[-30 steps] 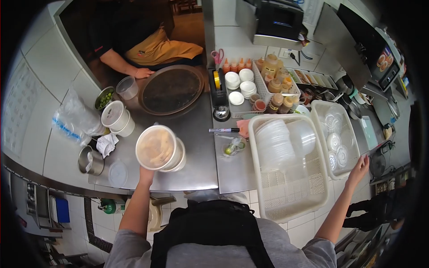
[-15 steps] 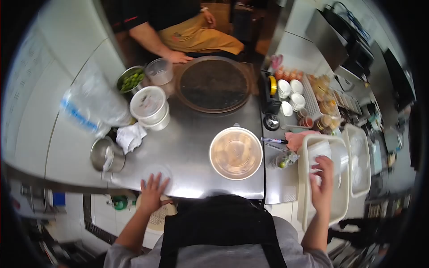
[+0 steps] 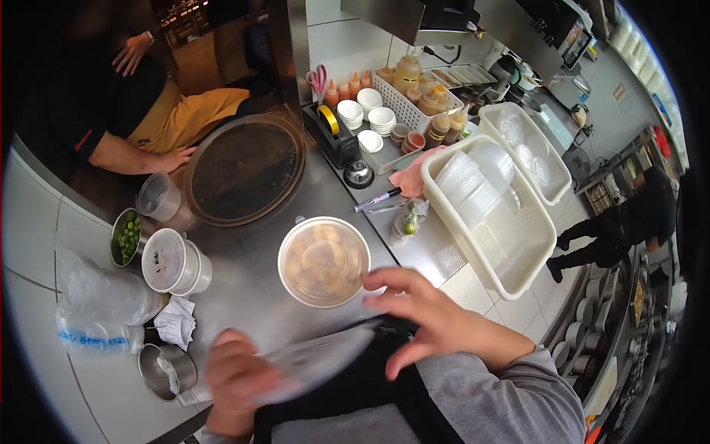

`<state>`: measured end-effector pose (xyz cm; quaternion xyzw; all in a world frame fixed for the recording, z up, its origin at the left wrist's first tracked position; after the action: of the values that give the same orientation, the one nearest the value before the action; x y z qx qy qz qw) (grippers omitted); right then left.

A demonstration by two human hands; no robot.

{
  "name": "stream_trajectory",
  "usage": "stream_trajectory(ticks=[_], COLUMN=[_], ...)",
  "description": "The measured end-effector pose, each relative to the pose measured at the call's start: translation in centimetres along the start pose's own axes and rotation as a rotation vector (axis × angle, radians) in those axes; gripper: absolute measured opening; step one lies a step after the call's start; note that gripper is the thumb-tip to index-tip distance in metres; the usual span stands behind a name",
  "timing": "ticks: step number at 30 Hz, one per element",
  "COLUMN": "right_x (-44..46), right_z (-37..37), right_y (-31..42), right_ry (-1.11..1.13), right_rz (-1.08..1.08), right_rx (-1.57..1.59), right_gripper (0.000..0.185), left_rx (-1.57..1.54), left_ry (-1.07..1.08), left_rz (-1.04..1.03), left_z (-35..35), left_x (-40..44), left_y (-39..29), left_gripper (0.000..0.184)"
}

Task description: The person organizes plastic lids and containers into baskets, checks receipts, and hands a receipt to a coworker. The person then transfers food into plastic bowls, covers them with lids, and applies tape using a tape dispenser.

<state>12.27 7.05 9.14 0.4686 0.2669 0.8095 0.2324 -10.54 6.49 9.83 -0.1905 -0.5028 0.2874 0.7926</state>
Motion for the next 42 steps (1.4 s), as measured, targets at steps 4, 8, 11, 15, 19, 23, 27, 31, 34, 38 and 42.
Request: stream_trajectory(ticks=[4, 8, 11, 15, 19, 23, 27, 31, 34, 38, 42], right_x=[-0.9, -5.7, -12.9, -19.1, -18.8, -19.2, -19.2, -22.7, -23.9, -24.2, -22.5], right_z=[1.7, 14.0, 20.7, 22.1, 22.4, 22.9, 21.1, 20.8, 20.9, 21.9, 23.5], right_y=[2.1, 1.5, -0.8, -6.8, -9.7, -12.5, -13.1, -14.3, -14.5, -14.1, -13.5], right_ry=[0.09, -0.118, -0.103, 0.043, -0.053, -0.097, -0.196, -0.384, -0.519, -0.635, -0.676], right_rz=[0.106, -0.26, -0.755, -0.784, -0.678, -0.686, -0.633, -0.747, -0.789, -0.763, -0.723], right_rx=[0.068, -0.611, -1.002, -1.115, -1.224, -1.258, -1.146, -0.966, -0.816, -0.726, -0.793], right_gripper=[0.029, 0.028, 0.03, 0.025, 0.027, 0.031, 0.042, 0.062, 0.071, 0.075, 0.075], left_rx=[-0.069, -0.245, -0.094, -0.179, -0.134, 0.151, 0.251, 0.188, 0.191, 0.17, -0.19], left_ry=[0.129, -0.24, -0.111, 0.046, 0.311, 0.535, 0.559, 0.485, 0.487, 0.297, 0.214], left_rz=[-0.205, 0.011, 0.368, 0.689, 0.74, 0.666, 0.704, 0.883, 0.937, 1.158, 1.273], left_z=[-6.1, -4.1, -4.7, -9.5, -15.8, -21.5, -27.0, -30.3, -31.6, -30.6, -32.6], left_x=[4.9, 6.0, 8.7, 11.6, 14.8, 18.3, 20.6, 22.3, 22.2, 20.4, 17.9], left_y=[-3.8, 1.8, 8.5, 17.0, 25.1, 31.9, 37.6, 38.4, 40.4, 42.6, 43.5], left_gripper=[0.06, 0.076, 0.054, 0.034, 0.023, 0.03, 0.036, 0.032, 0.033, 0.038, 0.038])
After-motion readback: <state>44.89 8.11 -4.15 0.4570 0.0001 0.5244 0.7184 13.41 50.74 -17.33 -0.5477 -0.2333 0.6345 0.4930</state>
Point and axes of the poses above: each hand's wrist, its own x-axis towards the middle knuckle, its own z-axis out of the back of the hand, y = z × x, the point moved 9 cm from there along x, towards the middle knuckle, and after that the axes turned 12 degrees about z, right-handed, at the moved point
